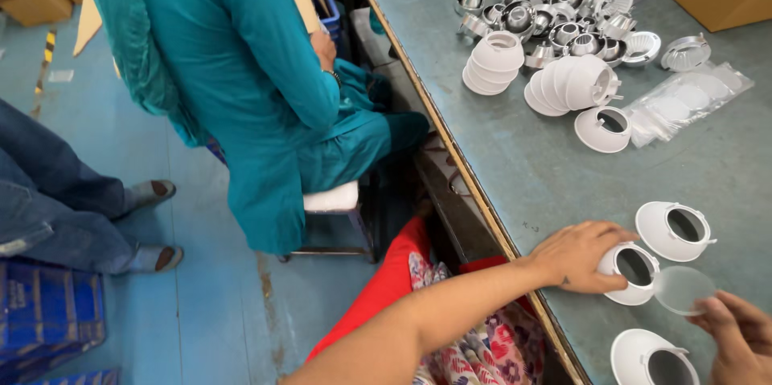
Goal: The person assembles light fixtures by inserting metal reflectors into white plastic housings and placing circular plastic covers inside them. The person handles the components one at a time, places the assembled units into a cardboard box, and organizes the remaining parts on the table.
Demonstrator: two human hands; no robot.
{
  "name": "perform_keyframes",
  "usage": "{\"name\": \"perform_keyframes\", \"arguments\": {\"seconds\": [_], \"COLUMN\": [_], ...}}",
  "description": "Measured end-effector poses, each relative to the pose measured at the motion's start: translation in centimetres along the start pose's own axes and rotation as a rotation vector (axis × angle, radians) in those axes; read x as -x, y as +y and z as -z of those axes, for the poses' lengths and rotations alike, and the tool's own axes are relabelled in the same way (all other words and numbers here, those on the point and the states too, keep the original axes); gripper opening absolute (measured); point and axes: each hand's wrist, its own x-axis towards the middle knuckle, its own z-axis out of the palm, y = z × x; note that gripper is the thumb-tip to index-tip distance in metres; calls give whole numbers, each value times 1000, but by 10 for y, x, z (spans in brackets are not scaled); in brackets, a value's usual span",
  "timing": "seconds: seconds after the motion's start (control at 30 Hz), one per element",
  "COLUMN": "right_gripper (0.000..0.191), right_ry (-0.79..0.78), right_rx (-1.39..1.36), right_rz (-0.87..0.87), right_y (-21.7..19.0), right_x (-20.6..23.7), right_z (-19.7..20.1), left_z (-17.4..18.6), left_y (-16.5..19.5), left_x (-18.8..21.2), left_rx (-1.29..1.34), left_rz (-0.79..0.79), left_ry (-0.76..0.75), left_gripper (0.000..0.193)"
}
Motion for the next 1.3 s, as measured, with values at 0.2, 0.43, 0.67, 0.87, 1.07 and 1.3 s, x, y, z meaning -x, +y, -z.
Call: {"name": "perform_keyframes", "arguments": {"seconds": [0.2, 0.43, 0.67, 0.87, 1.07, 1.3], "right_gripper": [15, 25, 9, 12, 7, 9], "right_ry": [-226, -339, -146, 23, 54, 112], "right_rx": [-82, -97, -516, -614, -564, -503], "right_rz": [-96, -51, 34, 36, 78, 70], "right_y": [-24, -19, 15, -2, -37, -57], "right_x": [32, 61, 30, 20, 23, 31], "right_z": [-25, -74, -27, -36, -56, -66], "left_z": [-14, -17, -13, -9, 0, 12], "left_y": [-9, -3, -1, -1, 5, 14], "left_x": [5, 4, 3, 5, 5, 18], "left_rx": [-22, -140, -208, -214, -188, -103], "left_rz": [83, 149, 196, 179, 176, 107], "left_ry": [202, 296, 286, 261, 220, 150], "left_gripper": [31, 34, 50, 54, 55, 47]}}
